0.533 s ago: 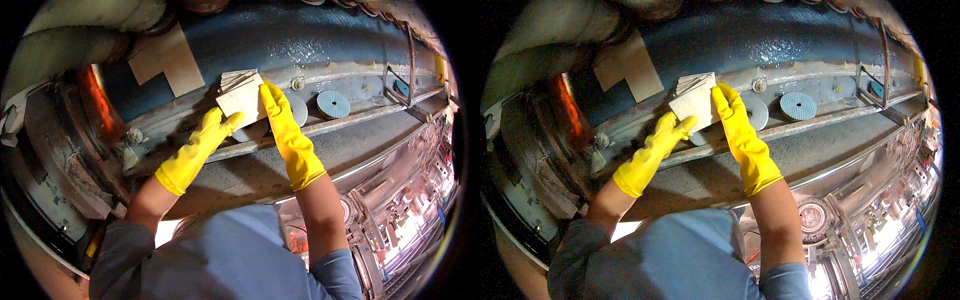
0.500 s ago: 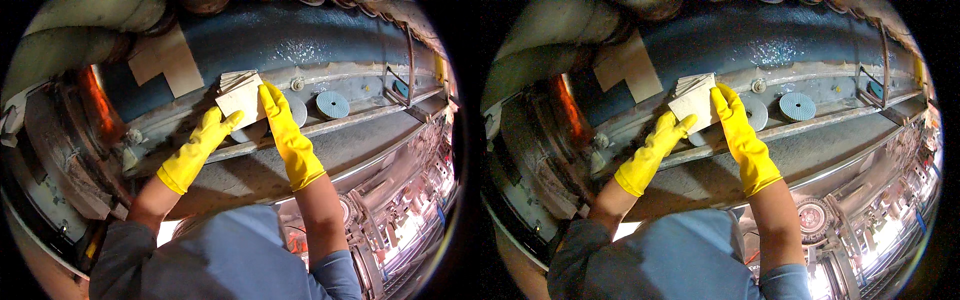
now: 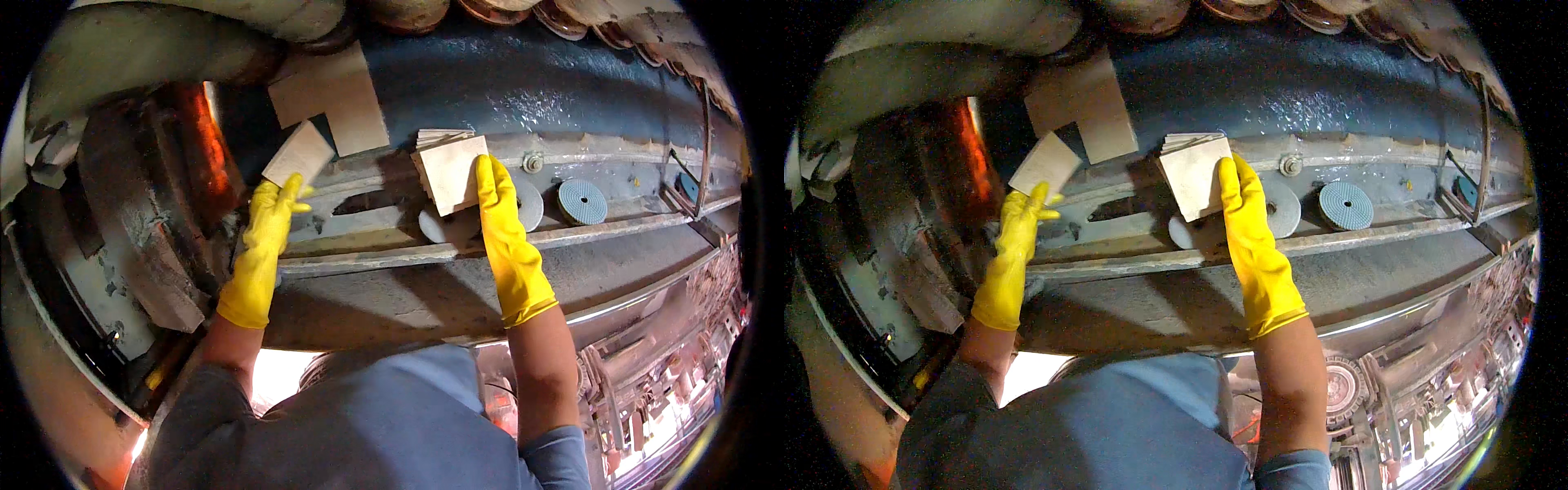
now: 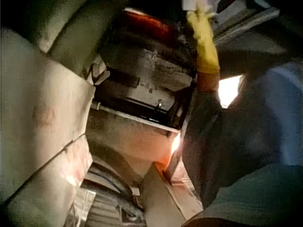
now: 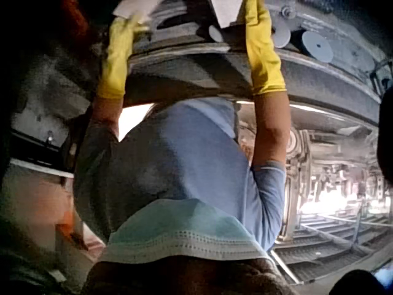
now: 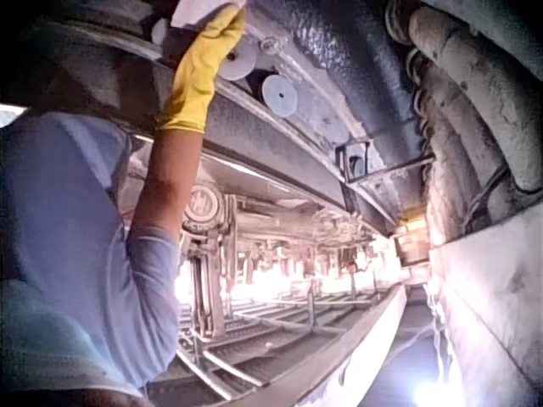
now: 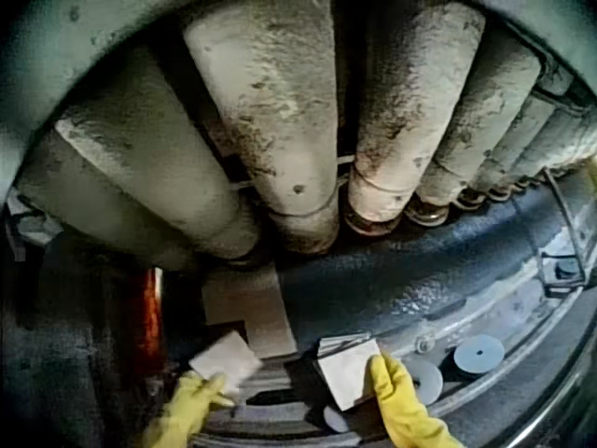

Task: The person operates a control panel on a large industrial machine, then retrieves a stack of square ceramic tiles from a nearby basket. They proceed to place the tiles one by one onto a rotating conveyor belt, arranging them in a single file line.

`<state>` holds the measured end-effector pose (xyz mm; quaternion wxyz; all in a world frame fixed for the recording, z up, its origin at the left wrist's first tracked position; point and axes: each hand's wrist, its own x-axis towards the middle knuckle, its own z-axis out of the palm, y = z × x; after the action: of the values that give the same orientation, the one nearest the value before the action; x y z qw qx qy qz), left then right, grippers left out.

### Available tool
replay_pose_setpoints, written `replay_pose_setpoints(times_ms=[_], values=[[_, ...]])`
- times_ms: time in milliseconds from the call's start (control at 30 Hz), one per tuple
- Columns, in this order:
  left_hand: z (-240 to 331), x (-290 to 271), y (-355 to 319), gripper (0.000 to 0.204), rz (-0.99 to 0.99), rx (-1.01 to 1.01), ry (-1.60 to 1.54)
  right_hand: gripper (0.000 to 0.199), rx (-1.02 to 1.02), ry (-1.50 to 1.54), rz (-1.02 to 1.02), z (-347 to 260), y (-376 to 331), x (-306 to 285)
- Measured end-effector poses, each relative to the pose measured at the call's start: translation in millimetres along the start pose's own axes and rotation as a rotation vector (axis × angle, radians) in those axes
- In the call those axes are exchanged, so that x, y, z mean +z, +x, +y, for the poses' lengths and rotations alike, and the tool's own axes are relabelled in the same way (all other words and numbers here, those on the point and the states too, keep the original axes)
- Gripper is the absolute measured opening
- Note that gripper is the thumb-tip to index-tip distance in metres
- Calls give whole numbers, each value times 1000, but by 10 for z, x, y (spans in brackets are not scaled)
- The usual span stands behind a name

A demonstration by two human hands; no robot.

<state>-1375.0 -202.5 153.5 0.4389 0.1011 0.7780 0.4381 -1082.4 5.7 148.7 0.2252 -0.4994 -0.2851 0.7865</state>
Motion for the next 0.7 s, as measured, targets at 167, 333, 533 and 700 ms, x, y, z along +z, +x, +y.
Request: replay_pose_setpoints(times_ms=[167, 333, 533, 700], values=[[-270, -423, 457, 41, 124, 749, 952, 51, 27, -96, -9, 32, 40, -57], [-386, -441, 578, 64, 82, 812, 1237, 53, -26, -211, -24, 17, 68, -72], [-345, -380, 610, 84, 74, 383, 1291, 57, -51, -283, 34, 319, 210, -401], [-251, -401, 533, 80, 63, 423, 1294, 58, -21, -260, 19, 271, 192, -337]])
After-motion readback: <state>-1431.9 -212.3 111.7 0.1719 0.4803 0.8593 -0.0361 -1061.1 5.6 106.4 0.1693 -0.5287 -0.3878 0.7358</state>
